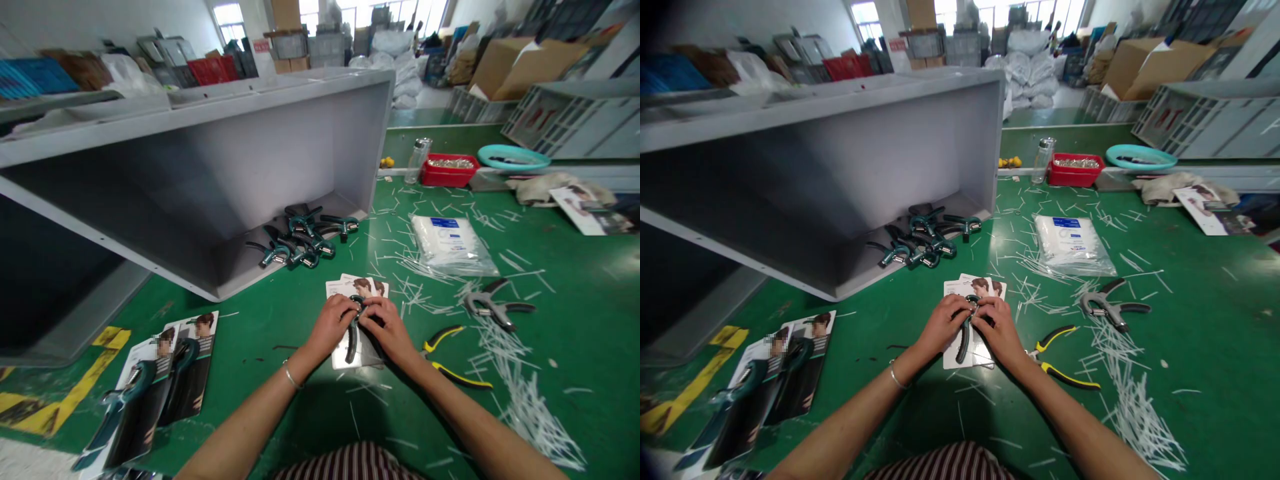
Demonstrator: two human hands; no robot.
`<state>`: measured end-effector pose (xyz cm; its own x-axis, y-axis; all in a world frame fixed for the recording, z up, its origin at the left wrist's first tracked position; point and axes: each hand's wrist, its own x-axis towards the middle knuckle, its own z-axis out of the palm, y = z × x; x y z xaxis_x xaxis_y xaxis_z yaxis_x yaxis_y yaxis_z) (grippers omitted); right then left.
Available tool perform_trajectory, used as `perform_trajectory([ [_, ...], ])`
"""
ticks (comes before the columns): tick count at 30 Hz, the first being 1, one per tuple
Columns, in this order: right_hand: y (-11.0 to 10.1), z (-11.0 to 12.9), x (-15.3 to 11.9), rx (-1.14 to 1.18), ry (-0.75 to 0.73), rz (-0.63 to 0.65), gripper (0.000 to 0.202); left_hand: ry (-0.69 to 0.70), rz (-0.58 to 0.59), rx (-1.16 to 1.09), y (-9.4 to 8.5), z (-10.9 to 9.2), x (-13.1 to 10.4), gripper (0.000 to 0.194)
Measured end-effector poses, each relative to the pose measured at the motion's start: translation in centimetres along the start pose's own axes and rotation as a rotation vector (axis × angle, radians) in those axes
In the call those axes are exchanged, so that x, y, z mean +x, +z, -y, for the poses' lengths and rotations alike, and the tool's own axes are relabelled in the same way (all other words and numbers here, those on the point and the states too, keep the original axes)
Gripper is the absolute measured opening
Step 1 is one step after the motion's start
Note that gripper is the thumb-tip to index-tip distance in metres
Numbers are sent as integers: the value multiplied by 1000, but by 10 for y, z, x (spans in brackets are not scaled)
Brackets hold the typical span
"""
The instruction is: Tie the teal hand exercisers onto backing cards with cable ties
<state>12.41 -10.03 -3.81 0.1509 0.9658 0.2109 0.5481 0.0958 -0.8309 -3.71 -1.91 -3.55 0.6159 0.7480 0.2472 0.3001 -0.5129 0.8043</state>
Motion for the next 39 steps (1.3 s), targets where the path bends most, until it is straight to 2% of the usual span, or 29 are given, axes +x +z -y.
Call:
perform_trajectory([
  [6, 0, 0, 1, -35, 40, 58, 18, -78, -36, -130, 1, 5, 1, 10],
  [13, -6, 3, 5, -105, -48, 239, 21, -126, -59, -202, 1, 8, -1, 12],
  [19, -7, 0, 9, -143, -84, 282, 20, -121, -60, -215, 2, 10, -1, 13],
  [27, -7, 5, 9, -112, -77, 258, 21, -103, -73, -195, 4, 11, -5, 13],
  [31, -3, 0, 9, -59, -18, 190, 18, -38, 2, -140, -3, 9, -7, 14],
  [34, 1, -4, 8, -13, 8, 141, 14, -74, 59, -173, -11, 4, -4, 14],
  [37, 5, -5, 7, 29, 10, 99, 10, -160, -15, -156, -13, -7, 1, 11],
  [39, 9, -5, 7, 53, 42, 39, 16, -142, -81, -37, -9, -18, 1, 10],
])
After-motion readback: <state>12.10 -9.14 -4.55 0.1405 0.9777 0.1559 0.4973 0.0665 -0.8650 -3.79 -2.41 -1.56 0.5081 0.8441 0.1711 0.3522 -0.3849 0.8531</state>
